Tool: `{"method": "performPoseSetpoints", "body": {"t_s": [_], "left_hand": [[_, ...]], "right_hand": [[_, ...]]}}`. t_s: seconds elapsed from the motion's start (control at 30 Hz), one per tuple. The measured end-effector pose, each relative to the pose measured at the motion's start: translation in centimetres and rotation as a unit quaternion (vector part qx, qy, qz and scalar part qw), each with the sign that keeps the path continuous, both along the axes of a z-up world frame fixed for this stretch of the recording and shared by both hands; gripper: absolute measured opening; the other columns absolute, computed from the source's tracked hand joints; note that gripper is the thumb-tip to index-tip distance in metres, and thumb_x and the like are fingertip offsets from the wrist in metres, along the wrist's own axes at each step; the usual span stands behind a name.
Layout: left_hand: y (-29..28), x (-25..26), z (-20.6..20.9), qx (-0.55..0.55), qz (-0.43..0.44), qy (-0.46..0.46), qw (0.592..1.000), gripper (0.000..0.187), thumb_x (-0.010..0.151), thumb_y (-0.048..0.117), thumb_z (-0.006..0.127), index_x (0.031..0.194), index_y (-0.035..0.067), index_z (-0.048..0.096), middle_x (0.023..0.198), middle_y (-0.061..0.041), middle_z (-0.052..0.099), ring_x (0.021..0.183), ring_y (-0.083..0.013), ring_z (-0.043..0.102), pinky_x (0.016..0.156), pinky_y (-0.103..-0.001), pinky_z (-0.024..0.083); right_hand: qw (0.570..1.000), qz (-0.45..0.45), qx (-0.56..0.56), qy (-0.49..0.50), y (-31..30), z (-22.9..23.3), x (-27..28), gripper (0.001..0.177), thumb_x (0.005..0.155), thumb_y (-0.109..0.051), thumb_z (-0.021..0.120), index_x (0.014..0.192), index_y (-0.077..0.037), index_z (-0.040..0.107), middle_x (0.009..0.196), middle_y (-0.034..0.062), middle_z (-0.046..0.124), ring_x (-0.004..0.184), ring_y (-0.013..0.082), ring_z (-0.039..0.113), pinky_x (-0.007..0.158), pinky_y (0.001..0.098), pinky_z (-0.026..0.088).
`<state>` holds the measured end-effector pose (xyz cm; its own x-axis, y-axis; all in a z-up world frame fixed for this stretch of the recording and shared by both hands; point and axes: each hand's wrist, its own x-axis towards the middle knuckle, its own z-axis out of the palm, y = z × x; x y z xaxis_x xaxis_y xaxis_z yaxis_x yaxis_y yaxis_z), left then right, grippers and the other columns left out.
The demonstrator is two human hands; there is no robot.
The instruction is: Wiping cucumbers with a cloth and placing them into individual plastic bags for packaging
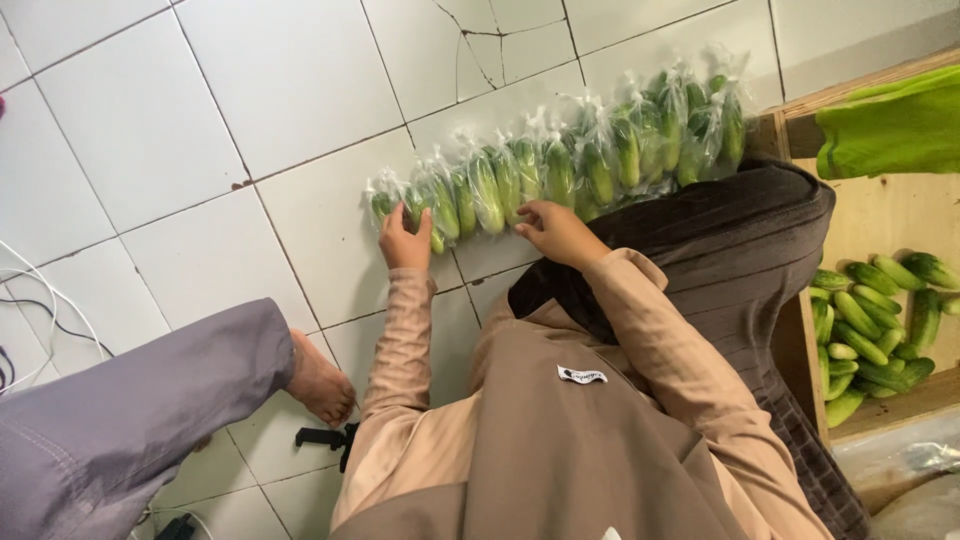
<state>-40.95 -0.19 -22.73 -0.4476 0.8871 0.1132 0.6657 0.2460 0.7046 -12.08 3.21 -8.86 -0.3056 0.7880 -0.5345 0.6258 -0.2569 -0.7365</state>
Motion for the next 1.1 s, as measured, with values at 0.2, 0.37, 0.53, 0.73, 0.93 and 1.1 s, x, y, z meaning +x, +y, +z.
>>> {"method": "performPoseSetpoints", "body": {"t_s": [0.2,0.37,0.53,0.73,0.93,1.1], "left_hand": [[0.5,0.2,-1.5,0.010,-0.012,0.010,1.000,0.048,0.079,0.029,0.091,0.115,0.003,0.074,0.101,-0.014,0.071,0.093,-0.0356,0.073,0.078,-0.044,0.063],[0.3,0.0,-1.3,0.003,-0.020,0.042,0.999,0.049,0.083,0.039,0.088,0.117,0.007,0.073,0.105,-0.008,0.068,0.090,-0.0294,0.072,0.080,-0.042,0.061],[0.8,0.4,0.8,0.039,-0.036,0.065,0.996,0.041,0.088,0.029,0.081,0.121,0.008,0.071,0.107,-0.009,0.061,0.102,-0.0336,0.066,0.093,-0.046,0.054],[4.0,7.9,8.0,0.125,-0.151,0.037,0.980,0.033,0.087,0.009,0.076,0.119,0.010,0.071,0.102,-0.007,0.059,0.082,-0.0257,0.059,0.084,-0.042,0.049],[6.9,21.0,11.2,0.200,-0.323,-0.027,0.925,0.026,0.092,0.011,0.071,0.118,0.013,0.074,0.108,-0.006,0.061,0.088,-0.0262,0.060,0.087,-0.042,0.052],[6.7,33.2,14.6,0.211,-0.443,-0.145,0.859,0.024,0.093,0.007,0.070,0.117,0.011,0.075,0.105,-0.008,0.064,0.096,-0.0297,0.064,0.088,-0.041,0.054]], "right_hand": [[1.000,-0.019,-0.010,0.004,0.0,-0.2,0.7,0.037,0.099,-0.019,0.065,0.130,0.001,0.067,0.106,0.0236,0.073,0.096,0.0381,0.072,0.080,0.0468,0.057],[1.000,-0.016,-0.005,0.004,-0.1,-1.0,1.0,0.036,0.097,-0.019,0.066,0.127,0.001,0.069,0.104,0.0238,0.073,0.095,0.0400,0.071,0.079,0.0487,0.057],[0.999,-0.031,0.007,0.006,-0.2,-0.6,1.2,0.035,0.097,-0.020,0.065,0.125,0.002,0.069,0.103,0.0225,0.074,0.094,0.0389,0.072,0.080,0.0473,0.057],[0.997,-0.053,0.062,0.012,-0.8,0.3,3.0,0.034,0.093,-0.021,0.067,0.121,-0.001,0.070,0.099,0.0221,0.074,0.094,0.0399,0.072,0.081,0.0492,0.058],[0.973,-0.169,0.144,0.066,-1.2,5.7,8.7,0.031,0.100,-0.009,0.061,0.126,0.007,0.067,0.102,0.0218,0.071,0.086,0.0313,0.071,0.072,0.0390,0.059],[0.856,-0.342,0.376,0.098,-4.6,8.2,16.5,0.016,0.097,-0.011,0.069,0.111,-0.006,0.075,0.100,0.0144,0.074,0.095,0.0329,0.072,0.082,0.0418,0.058]]}}
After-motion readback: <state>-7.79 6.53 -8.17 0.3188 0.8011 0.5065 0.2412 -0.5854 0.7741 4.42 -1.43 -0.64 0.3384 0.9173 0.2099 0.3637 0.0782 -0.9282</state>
